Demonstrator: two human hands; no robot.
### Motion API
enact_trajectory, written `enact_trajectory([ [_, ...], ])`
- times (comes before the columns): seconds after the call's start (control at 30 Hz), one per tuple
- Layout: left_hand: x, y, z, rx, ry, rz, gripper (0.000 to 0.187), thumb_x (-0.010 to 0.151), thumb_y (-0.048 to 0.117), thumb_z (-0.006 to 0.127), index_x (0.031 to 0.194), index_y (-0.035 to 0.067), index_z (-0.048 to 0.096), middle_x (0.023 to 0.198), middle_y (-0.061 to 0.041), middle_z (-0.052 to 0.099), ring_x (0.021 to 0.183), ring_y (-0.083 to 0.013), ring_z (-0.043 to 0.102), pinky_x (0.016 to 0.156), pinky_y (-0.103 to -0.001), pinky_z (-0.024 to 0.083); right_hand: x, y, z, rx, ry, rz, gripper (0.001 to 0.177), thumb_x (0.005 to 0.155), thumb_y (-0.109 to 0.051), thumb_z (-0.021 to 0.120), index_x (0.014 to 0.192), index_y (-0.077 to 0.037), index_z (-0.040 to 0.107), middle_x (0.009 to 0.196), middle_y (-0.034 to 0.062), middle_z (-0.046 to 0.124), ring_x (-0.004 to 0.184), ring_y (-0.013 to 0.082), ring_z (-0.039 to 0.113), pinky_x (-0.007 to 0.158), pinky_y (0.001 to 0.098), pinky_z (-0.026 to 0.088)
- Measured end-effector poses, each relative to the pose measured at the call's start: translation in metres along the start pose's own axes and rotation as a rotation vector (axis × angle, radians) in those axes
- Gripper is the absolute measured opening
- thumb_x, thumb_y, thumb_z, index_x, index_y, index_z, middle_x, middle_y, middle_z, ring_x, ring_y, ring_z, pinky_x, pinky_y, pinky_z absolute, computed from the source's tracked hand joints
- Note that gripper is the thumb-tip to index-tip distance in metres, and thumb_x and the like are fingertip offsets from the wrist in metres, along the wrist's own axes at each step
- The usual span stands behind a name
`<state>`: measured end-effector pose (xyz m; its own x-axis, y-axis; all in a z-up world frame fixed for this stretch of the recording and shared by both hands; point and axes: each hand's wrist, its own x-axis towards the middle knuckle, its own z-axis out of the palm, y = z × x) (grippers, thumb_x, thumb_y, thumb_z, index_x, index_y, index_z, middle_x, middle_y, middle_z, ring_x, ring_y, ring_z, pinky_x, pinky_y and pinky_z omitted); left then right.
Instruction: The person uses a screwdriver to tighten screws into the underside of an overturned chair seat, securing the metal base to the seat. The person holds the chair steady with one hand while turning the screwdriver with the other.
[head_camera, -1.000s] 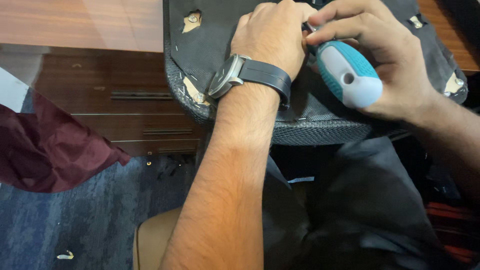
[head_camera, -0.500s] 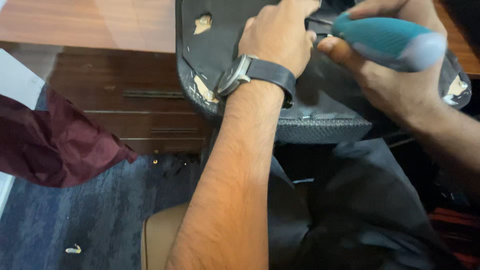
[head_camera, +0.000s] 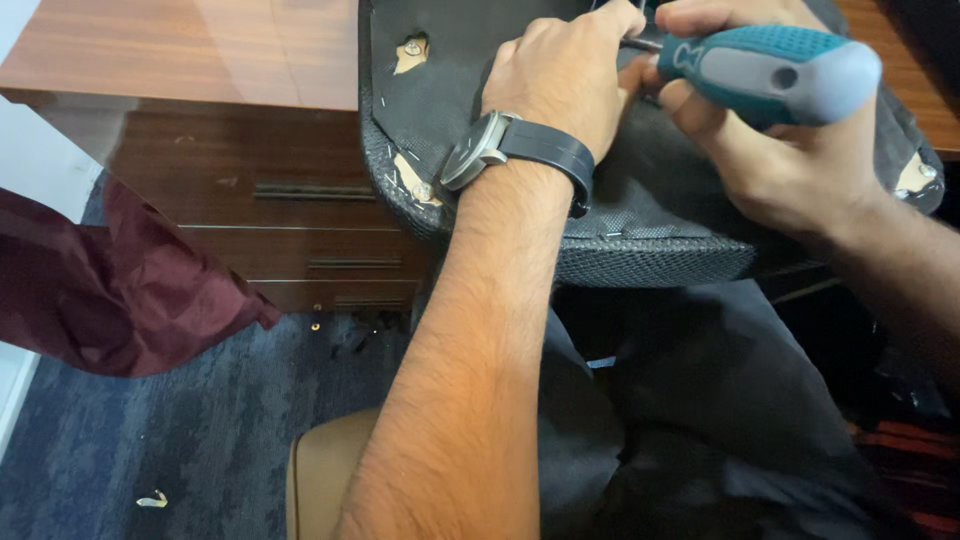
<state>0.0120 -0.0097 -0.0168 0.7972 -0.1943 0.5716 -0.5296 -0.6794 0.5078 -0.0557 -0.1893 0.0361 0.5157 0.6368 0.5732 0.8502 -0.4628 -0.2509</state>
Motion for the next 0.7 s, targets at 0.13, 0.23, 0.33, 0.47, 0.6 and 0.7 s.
enact_trajectory([
  [0.13, -0.005, 0.002, -0.007, -0.023, -0.017, -0.031, 0.028, 0.093, 0.030, 0.069, 0.120, 0.035, 0.073, 0.109, -0.009, 0.074, 0.108, -0.0345, 0.067, 0.095, -0.048, 0.052, 0.006, -0.019, 0.002, -0.141, 0.040, 0.071, 0.034, 0.101, -0.006, 0.078, 0.129, 0.001, 0.060, 0.130, 0.0147, 0.064, 0.122, 0.0235, 0.065, 0.106, 0.0334, 0.054],
  [0.23, -0.005, 0.007, -0.012, -0.024, -0.037, -0.010, 0.020, 0.093, 0.028, 0.068, 0.113, 0.031, 0.073, 0.108, -0.004, 0.076, 0.113, -0.0316, 0.065, 0.098, -0.047, 0.049, 0.014, -0.027, 0.002, -0.113, 0.049, 0.112, 0.035, 0.095, -0.006, 0.079, 0.126, -0.002, 0.062, 0.132, 0.0129, 0.064, 0.127, 0.0237, 0.063, 0.110, 0.0352, 0.053],
  [0.33, -0.003, 0.009, -0.018, -0.025, -0.050, 0.016, 0.022, 0.087, 0.026, 0.070, 0.108, 0.026, 0.072, 0.105, 0.000, 0.077, 0.114, -0.0290, 0.065, 0.099, -0.048, 0.047, 0.022, -0.029, 0.001, 0.033, 0.047, 0.207, 0.035, 0.093, -0.008, 0.072, 0.127, -0.005, 0.061, 0.131, 0.0083, 0.063, 0.126, 0.0195, 0.063, 0.110, 0.0318, 0.052],
  [0.47, -0.004, 0.011, -0.023, -0.053, -0.048, 0.014, 0.019, 0.089, 0.023, 0.070, 0.108, 0.024, 0.071, 0.106, 0.000, 0.077, 0.112, -0.0306, 0.065, 0.099, -0.047, 0.047, 0.022, -0.029, 0.008, -0.047, 0.118, 0.311, 0.037, 0.093, -0.008, 0.079, 0.126, -0.004, 0.062, 0.123, 0.0087, 0.067, 0.116, 0.0178, 0.066, 0.100, 0.0303, 0.055],
  [0.6, -0.003, 0.011, -0.021, -0.070, -0.038, -0.020, 0.026, 0.088, 0.021, 0.066, 0.112, 0.028, 0.071, 0.102, 0.000, 0.078, 0.110, -0.0289, 0.067, 0.098, -0.047, 0.047, 0.033, -0.017, 0.010, -0.006, 0.170, 0.305, 0.036, 0.097, -0.010, 0.081, 0.123, -0.002, 0.057, 0.118, 0.0082, 0.066, 0.111, 0.0164, 0.067, 0.098, 0.0309, 0.058],
  [0.7, 0.001, 0.010, -0.017, -0.072, -0.075, -0.115, 0.025, 0.093, 0.022, 0.062, 0.116, 0.029, 0.070, 0.100, -0.001, 0.078, 0.110, -0.0269, 0.068, 0.099, -0.046, 0.048, 0.043, -0.009, 0.016, 0.285, 0.196, 0.379, 0.032, 0.100, -0.015, 0.075, 0.124, -0.008, 0.055, 0.119, 0.0013, 0.067, 0.110, 0.0113, 0.069, 0.098, 0.0278, 0.061],
])
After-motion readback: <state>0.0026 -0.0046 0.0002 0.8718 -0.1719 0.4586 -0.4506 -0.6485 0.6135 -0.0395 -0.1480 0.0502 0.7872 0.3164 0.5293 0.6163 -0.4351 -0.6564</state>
